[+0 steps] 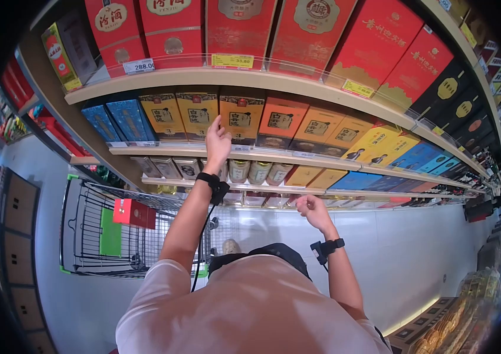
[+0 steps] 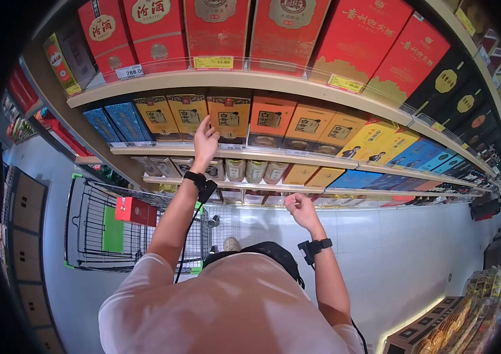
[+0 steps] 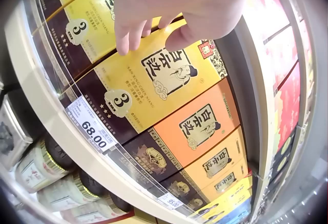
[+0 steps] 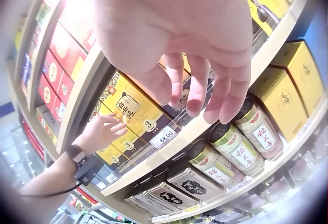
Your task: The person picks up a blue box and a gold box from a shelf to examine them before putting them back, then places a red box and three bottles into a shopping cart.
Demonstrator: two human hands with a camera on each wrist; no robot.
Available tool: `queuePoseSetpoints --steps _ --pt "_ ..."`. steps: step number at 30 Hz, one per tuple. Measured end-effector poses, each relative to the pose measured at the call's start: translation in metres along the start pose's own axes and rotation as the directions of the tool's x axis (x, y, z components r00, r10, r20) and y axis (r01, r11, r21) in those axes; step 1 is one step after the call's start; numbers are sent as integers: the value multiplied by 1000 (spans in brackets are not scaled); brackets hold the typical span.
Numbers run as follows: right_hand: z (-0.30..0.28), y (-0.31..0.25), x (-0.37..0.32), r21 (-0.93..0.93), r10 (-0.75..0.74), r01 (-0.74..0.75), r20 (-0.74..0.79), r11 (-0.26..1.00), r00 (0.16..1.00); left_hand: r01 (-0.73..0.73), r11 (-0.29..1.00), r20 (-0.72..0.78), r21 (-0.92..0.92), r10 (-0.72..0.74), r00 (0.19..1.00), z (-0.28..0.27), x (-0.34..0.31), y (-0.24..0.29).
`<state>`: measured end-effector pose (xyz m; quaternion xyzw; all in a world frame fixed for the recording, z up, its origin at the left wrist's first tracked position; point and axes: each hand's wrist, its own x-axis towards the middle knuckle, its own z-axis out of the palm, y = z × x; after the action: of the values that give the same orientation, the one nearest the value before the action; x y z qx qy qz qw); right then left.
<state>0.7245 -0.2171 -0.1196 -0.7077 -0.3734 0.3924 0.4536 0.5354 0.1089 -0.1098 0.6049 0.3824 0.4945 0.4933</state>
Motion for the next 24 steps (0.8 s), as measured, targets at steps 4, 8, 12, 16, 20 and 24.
queuePoseSetpoints --steps 4,8,12,16,20,24 --pt "-23 27 -22 10 17 -17 -8 1000 1000 28 1000 -2 14 -28 1000 12 -34 15" --pt "-33 50 -36 39 46 -46 5 998 999 27 990 2 136 -27 1000 6 -76 14" --pt "-39 71 -52 66 74 -77 43 995 996 61 975 -41 212 -53 998 -12 -129 8" --pt "-46 99 -72 129 108 -121 104 984 989 69 988 -120 137 -53 991 -27 -193 -5" --pt "-51 128 -91 124 174 -191 133 974 976 73 977 -137 201 -45 990 -42 -251 -19" --pt "-43 140 -108 161 154 -179 155 970 976 207 961 -139 183 -184 973 -64 -298 -1"
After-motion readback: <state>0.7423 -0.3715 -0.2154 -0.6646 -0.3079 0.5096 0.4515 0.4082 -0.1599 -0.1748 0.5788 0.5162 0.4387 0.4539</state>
